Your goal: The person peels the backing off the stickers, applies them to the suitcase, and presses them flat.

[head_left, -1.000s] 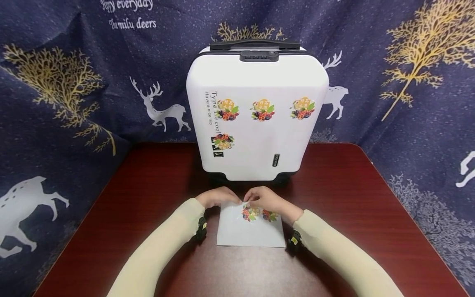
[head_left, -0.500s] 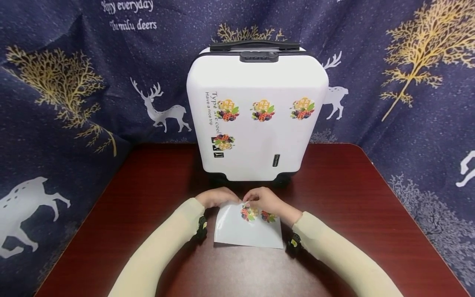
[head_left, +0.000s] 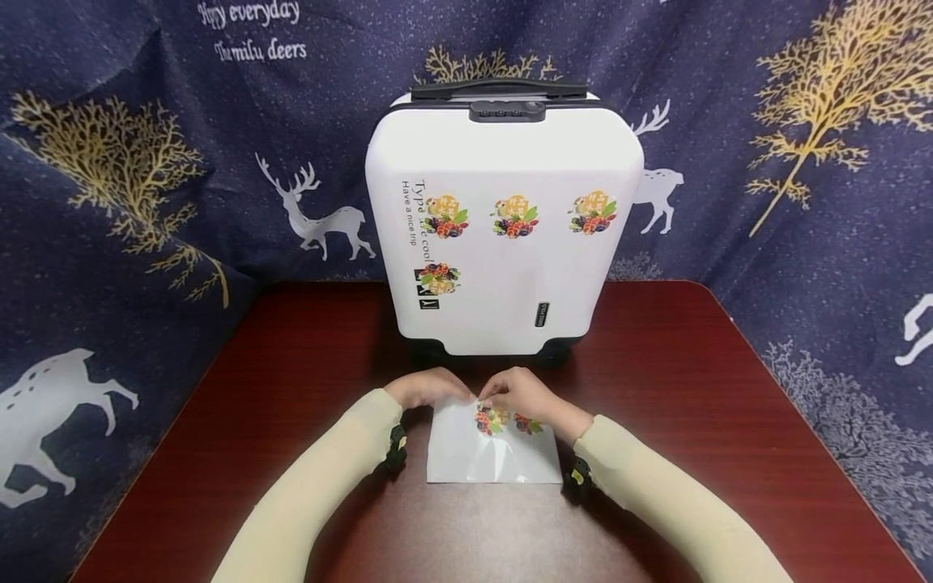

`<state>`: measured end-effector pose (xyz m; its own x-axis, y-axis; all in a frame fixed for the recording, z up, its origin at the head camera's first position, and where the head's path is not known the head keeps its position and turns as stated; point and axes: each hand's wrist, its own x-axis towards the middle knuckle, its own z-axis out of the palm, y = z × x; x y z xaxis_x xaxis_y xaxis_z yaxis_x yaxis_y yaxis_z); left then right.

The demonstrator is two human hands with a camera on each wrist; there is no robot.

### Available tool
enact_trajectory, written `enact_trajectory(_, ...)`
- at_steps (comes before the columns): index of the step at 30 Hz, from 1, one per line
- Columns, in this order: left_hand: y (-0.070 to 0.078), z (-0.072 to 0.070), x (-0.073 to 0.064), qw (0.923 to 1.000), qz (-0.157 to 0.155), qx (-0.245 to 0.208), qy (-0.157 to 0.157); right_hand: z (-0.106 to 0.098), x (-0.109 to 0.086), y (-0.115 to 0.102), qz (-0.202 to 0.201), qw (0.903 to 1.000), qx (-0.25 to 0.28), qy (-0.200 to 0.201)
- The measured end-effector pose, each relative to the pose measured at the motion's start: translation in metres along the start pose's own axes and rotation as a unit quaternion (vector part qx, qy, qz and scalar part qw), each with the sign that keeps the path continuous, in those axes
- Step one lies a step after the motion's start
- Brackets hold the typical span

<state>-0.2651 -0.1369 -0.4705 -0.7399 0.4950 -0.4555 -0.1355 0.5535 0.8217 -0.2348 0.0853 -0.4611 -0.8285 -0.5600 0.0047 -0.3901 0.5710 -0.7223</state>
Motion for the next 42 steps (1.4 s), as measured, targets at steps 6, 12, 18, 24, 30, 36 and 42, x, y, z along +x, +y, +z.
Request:
enact_trajectory(6, -0.0001, 0.0013, 0.0, 0.9998, -0.002, 0.02, 0.007, 0.0006, 0.001, -0.0006, 0.004, 1.0, 0.0, 0.0)
enact_trajectory(12, 0.0011, 0.002, -0.0021, 0.9998, 0.002, 0.019, 0.008, 0.0002, 0.0, -0.0016, 0.007, 1.0, 0.0, -0.003)
enact_trajectory(18, 0.0028, 0.0035, -0.0031, 0.9998, 0.008, 0.017, 0.01, 0.0001, -0.0004, -0.0014, 0.01, 0.9999, -0.005, -0.005)
enact_trajectory(24, 0.0026, 0.0046, -0.0006, 0.9993, 0.007, 0.029, 0.02, 0.0, -0.0008, -0.0009, -0.006, 0.9994, -0.032, 0.008)
enact_trajectory(30, 0.0026, 0.0044, 0.0012, 0.9989, 0.005, 0.038, 0.027, 0.0008, -0.0013, -0.0009, -0.034, 0.9961, -0.075, 0.03)
enact_trajectory(36, 0.0019, 0.0043, 0.0004, 0.9989, -0.003, 0.037, 0.028, 0.0007, -0.0022, -0.0013, -0.02, 0.9968, -0.074, 0.022)
enact_trajectory(42, 0.0004, 0.0042, 0.0009, 0.9988, -0.001, 0.041, 0.028, 0.0004, -0.0049, -0.0023, 0.008, 0.9984, -0.054, 0.011)
